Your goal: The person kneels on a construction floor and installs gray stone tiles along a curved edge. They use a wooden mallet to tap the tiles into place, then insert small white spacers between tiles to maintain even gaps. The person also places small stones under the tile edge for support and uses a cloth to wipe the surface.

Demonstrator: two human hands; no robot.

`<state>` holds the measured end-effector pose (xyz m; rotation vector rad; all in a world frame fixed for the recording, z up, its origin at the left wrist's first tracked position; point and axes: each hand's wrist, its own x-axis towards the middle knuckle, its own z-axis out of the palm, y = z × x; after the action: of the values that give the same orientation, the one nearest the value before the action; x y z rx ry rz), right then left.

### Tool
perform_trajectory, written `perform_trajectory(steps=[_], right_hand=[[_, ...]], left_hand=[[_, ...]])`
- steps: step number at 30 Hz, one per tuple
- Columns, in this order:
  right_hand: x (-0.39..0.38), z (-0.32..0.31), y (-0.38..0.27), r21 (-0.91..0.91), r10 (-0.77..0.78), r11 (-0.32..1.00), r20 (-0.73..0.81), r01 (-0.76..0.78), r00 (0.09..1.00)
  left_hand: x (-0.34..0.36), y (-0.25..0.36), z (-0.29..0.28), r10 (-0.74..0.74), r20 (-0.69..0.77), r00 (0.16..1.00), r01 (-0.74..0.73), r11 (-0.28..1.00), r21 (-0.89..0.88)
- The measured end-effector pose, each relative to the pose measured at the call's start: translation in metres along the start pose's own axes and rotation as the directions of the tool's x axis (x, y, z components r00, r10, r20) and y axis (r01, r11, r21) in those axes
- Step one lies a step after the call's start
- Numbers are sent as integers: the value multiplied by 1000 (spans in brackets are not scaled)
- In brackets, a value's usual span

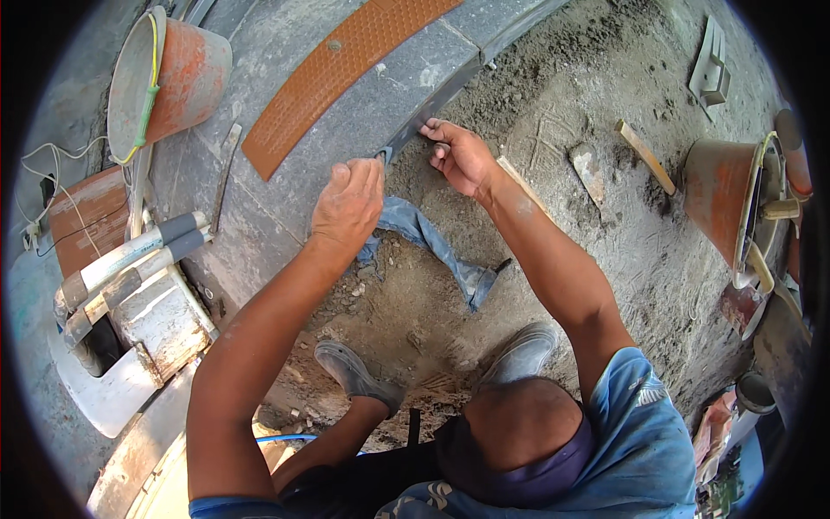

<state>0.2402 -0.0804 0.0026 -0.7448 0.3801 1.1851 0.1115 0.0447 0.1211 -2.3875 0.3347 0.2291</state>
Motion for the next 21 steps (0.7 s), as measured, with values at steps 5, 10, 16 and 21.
perform_trajectory(steps=[5, 10, 16, 21], right_hand=[[-1, 2, 0, -1, 0, 1000, -10, 0, 1000], [-3, 3, -1, 1, -1, 1000, -10, 1, 1000], [0, 4, 2, 14, -3, 1000, -2, 3, 1000], [0, -4, 0, -11, -12, 1000, -5, 12, 1000]], left_hand=[[-18, -4, 0, 54, 20, 998, -55, 998, 21], [-30, -1, -3, 93, 178, 980, -96, 995, 8], [-60, 0, -12, 125, 381, 916, -101, 991, -82], [-124, 1, -41, 182, 700, 691, 252, 847, -469]])
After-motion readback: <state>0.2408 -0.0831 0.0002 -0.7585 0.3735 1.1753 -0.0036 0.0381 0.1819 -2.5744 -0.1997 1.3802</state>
